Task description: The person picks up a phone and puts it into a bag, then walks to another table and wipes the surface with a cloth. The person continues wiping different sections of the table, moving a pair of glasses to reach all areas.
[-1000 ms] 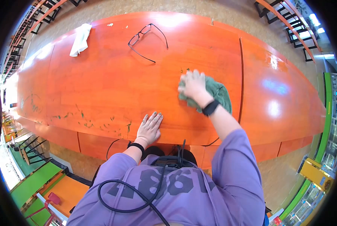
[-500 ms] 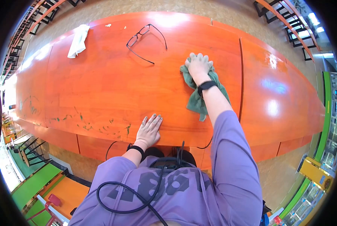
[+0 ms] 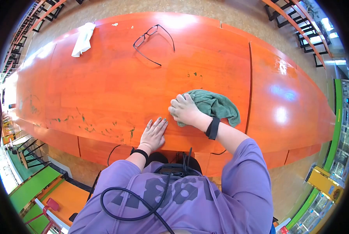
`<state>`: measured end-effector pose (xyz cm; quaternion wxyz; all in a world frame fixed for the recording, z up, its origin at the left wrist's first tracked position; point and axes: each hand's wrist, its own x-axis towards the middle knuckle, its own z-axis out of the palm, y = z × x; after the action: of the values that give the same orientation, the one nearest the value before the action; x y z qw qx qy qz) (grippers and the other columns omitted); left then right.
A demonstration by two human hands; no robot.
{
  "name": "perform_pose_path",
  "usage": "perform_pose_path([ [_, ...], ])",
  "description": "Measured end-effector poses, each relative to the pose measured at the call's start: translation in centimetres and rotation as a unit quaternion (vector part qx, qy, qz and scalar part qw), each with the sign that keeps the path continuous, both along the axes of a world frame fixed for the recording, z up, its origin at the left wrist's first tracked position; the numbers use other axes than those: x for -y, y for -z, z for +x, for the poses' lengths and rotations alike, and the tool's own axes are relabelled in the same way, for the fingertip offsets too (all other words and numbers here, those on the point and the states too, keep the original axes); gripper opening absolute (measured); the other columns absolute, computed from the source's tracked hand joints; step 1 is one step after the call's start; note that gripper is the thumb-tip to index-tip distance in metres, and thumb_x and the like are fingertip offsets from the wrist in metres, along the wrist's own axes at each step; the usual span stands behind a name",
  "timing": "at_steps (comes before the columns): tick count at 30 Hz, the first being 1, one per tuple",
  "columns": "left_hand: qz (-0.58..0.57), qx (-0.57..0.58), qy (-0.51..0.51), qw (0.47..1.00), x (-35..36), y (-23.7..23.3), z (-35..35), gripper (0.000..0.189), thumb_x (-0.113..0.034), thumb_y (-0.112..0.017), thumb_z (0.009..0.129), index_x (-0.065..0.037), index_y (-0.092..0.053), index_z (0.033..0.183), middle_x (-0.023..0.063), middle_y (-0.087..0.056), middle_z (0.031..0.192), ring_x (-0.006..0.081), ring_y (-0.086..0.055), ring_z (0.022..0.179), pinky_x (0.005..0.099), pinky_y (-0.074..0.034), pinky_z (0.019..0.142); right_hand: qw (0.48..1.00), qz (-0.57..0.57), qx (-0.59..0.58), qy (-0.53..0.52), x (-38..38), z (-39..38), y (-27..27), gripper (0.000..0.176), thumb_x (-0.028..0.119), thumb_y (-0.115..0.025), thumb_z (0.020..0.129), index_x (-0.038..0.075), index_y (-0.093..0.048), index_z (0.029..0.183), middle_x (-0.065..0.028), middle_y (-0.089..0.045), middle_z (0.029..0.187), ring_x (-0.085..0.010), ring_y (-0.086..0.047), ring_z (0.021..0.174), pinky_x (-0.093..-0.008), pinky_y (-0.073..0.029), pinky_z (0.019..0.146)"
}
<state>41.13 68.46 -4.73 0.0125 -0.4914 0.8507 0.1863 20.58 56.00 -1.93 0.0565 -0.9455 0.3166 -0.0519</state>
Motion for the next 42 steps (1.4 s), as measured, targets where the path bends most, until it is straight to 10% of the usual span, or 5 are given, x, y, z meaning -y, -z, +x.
perform_pose_path([
  [11,-0.02,0.0,-0.003,1.0,-0.1,0.2,0.0,0.06,-0.023,-0.048,0.079,-0.013,-0.037,0.137,-0.0009,-0.032,0.145,0.016,-0.023,0.137,0.0424,-0.017,0.112,0.876,-0.017,-0.022,0.482,12.9,-2.4,1.3,0.033,0.045,-0.059,0.078,0.023,-0.059,0.102,-0.0048,-0.05,0.108,-0.0304,-0.043,0.105,-0.0524,-0.037,0.081],
  [20,-0.034,-0.021,-0.007,0.999,-0.2,0.7,0.1,0.059,-0.022,-0.048,0.079,-0.013,-0.039,0.136,-0.0012,-0.032,0.145,0.0158,-0.025,0.136,0.0416,-0.017,0.113,0.896,-0.131,-0.017,0.423,15.4,-12.3,-1.8,0.03,0.04,-0.057,0.084,0.021,-0.052,0.108,-0.0074,-0.061,0.103,-0.0302,-0.058,0.096,-0.0488,-0.045,0.077],
  [29,-0.035,-0.04,-0.011,0.999,-0.2,0.6,0.2,0.058,-0.021,-0.048,0.078,-0.012,-0.04,0.135,-0.0004,-0.034,0.144,0.016,-0.025,0.136,0.042,-0.013,0.113,0.733,0.016,-0.142,0.665,6.5,-39.8,-6.1,0.043,0.042,-0.055,0.082,0.003,-0.061,0.098,-0.021,-0.065,0.098,-0.0363,-0.061,0.095,-0.0443,-0.048,0.078],
  [34,-0.034,-0.039,-0.011,0.999,-0.2,0.8,0.2,0.059,-0.021,-0.049,0.078,-0.012,-0.04,0.136,-0.0006,-0.034,0.144,0.016,-0.024,0.136,0.0419,-0.013,0.113,0.428,0.266,0.49,0.712,6.2,-39.4,-14.1,0.041,0.047,-0.048,0.087,0.008,-0.059,0.093,-0.0109,-0.063,0.082,-0.0236,-0.061,0.071,-0.0394,-0.048,0.059],
  [42,-0.032,-0.022,-0.004,0.999,-0.1,0.4,0.1,0.059,-0.021,-0.048,0.078,-0.013,-0.04,0.136,-0.0005,-0.034,0.144,0.0161,-0.024,0.136,0.0418,-0.014,0.113,0.74,0.347,0.448,0.362,7.6,-16.8,-14.0,0.037,0.012,-0.054,0.082,0.006,-0.048,0.118,-0.0047,-0.06,0.099,-0.0151,-0.059,0.087,-0.0314,-0.05,0.072],
])
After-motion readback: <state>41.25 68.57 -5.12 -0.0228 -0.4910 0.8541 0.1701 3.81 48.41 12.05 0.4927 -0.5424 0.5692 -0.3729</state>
